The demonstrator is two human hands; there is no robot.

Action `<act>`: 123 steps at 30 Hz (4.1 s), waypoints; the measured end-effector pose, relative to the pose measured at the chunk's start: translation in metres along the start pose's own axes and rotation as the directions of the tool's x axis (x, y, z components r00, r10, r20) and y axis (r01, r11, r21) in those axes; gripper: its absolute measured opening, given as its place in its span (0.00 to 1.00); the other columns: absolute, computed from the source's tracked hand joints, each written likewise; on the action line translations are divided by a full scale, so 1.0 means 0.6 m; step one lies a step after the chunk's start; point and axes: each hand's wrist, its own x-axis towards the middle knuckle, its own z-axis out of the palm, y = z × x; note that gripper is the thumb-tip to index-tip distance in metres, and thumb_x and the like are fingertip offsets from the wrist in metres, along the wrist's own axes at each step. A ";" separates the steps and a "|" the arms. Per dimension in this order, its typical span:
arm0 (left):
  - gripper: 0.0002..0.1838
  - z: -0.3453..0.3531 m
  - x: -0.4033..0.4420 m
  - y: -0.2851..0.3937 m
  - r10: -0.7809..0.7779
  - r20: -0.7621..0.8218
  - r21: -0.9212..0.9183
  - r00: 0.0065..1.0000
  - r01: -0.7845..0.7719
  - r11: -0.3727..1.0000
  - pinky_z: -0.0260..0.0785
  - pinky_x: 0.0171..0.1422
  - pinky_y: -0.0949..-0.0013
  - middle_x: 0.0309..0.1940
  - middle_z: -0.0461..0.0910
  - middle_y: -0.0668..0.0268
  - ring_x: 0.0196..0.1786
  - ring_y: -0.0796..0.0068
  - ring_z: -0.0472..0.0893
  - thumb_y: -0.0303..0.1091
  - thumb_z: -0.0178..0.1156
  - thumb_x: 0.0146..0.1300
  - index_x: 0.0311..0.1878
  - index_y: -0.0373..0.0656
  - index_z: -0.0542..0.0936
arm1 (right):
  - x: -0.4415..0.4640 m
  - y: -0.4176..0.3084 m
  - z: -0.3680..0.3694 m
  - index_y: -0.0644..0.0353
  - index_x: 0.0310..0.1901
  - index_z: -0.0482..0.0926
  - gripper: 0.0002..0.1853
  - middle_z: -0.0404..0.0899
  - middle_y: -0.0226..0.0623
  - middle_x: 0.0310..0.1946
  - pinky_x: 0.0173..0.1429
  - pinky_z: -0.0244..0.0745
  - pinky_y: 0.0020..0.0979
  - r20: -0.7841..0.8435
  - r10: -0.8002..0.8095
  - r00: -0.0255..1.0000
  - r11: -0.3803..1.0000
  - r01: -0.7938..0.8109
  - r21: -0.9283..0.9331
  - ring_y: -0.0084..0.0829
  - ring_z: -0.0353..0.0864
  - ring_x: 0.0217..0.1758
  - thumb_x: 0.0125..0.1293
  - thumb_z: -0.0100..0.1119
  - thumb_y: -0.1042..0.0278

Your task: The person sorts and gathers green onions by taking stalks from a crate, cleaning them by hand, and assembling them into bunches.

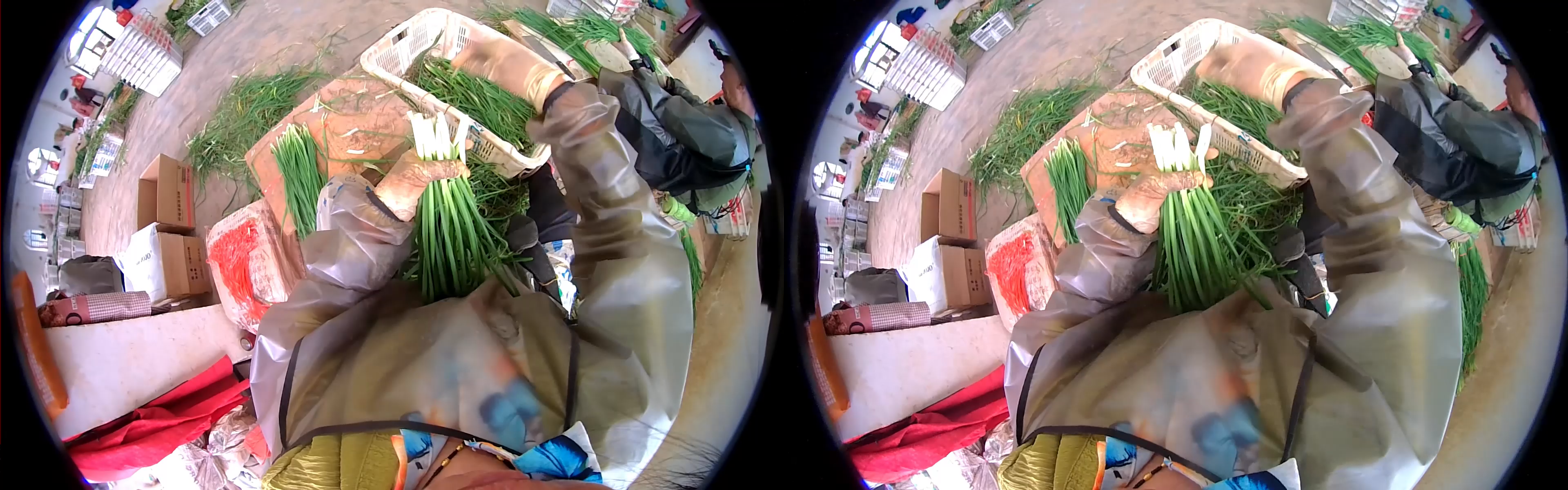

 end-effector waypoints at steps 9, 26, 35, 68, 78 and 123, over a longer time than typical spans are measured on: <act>0.22 0.023 -0.010 0.008 0.074 0.022 0.178 0.997 -0.077 0.981 0.69 0.42 0.75 0.33 0.76 0.70 0.35 0.80 0.76 0.26 0.64 0.49 0.51 0.38 0.73 | 0.009 -0.022 0.077 0.61 0.36 0.76 0.09 0.79 0.32 0.30 0.42 0.73 0.26 -0.090 -0.157 0.984 0.887 0.180 0.425 0.28 0.78 0.34 0.58 0.59 0.66; 0.05 -0.212 -0.147 0.171 0.819 -0.395 -0.209 0.415 -0.909 0.360 0.62 0.58 0.52 0.31 0.74 0.65 0.43 0.62 0.72 0.34 0.54 0.58 0.32 0.44 0.73 | -0.219 0.228 0.155 0.61 0.31 0.77 0.07 0.74 0.28 0.21 0.33 0.67 0.24 -0.212 0.465 0.860 0.850 -0.366 0.379 0.21 0.70 0.27 0.55 0.60 0.67; 0.07 -0.278 -0.211 0.174 0.885 -0.132 -0.369 0.446 -0.851 0.374 0.64 0.52 0.71 0.25 0.70 0.74 0.35 0.79 0.71 0.36 0.59 0.57 0.34 0.47 0.72 | -0.243 0.109 0.132 0.59 0.38 0.79 0.05 0.75 0.22 0.27 0.29 0.63 0.14 -0.234 0.458 0.858 0.579 -0.087 0.811 0.12 0.69 0.26 0.62 0.55 0.71; 0.11 -0.331 -0.273 0.307 0.855 -0.445 0.105 0.266 -0.933 0.345 0.62 0.58 0.52 0.37 0.72 0.60 0.47 0.62 0.71 0.36 0.55 0.60 0.41 0.40 0.72 | 0.069 0.021 0.112 0.55 0.49 0.76 0.14 0.79 0.38 0.39 0.49 0.71 0.26 -0.448 -0.051 0.893 0.974 0.144 0.177 0.31 0.78 0.44 0.62 0.54 0.61; 0.22 -0.259 -0.193 0.268 0.461 -0.451 0.077 0.764 -0.482 0.873 0.66 0.51 0.66 0.32 0.73 0.66 0.39 0.71 0.73 0.38 0.61 0.55 0.51 0.39 0.70 | 0.102 -0.253 0.496 0.60 0.56 0.64 0.32 0.74 0.31 0.45 0.54 0.67 0.27 0.229 -0.355 0.907 0.294 -0.124 0.948 0.23 0.71 0.49 0.50 0.68 0.66; 0.52 -0.649 -0.084 -0.061 0.639 -0.640 0.644 0.427 0.751 0.142 0.49 0.64 0.51 0.60 0.55 0.41 0.61 0.45 0.58 0.58 0.60 0.50 0.69 0.43 0.44 | 0.028 0.840 0.378 0.66 0.49 0.74 0.35 0.76 0.53 0.44 0.51 0.71 0.36 0.013 0.985 0.174 0.165 -0.904 -0.394 0.42 0.76 0.49 0.41 0.69 0.50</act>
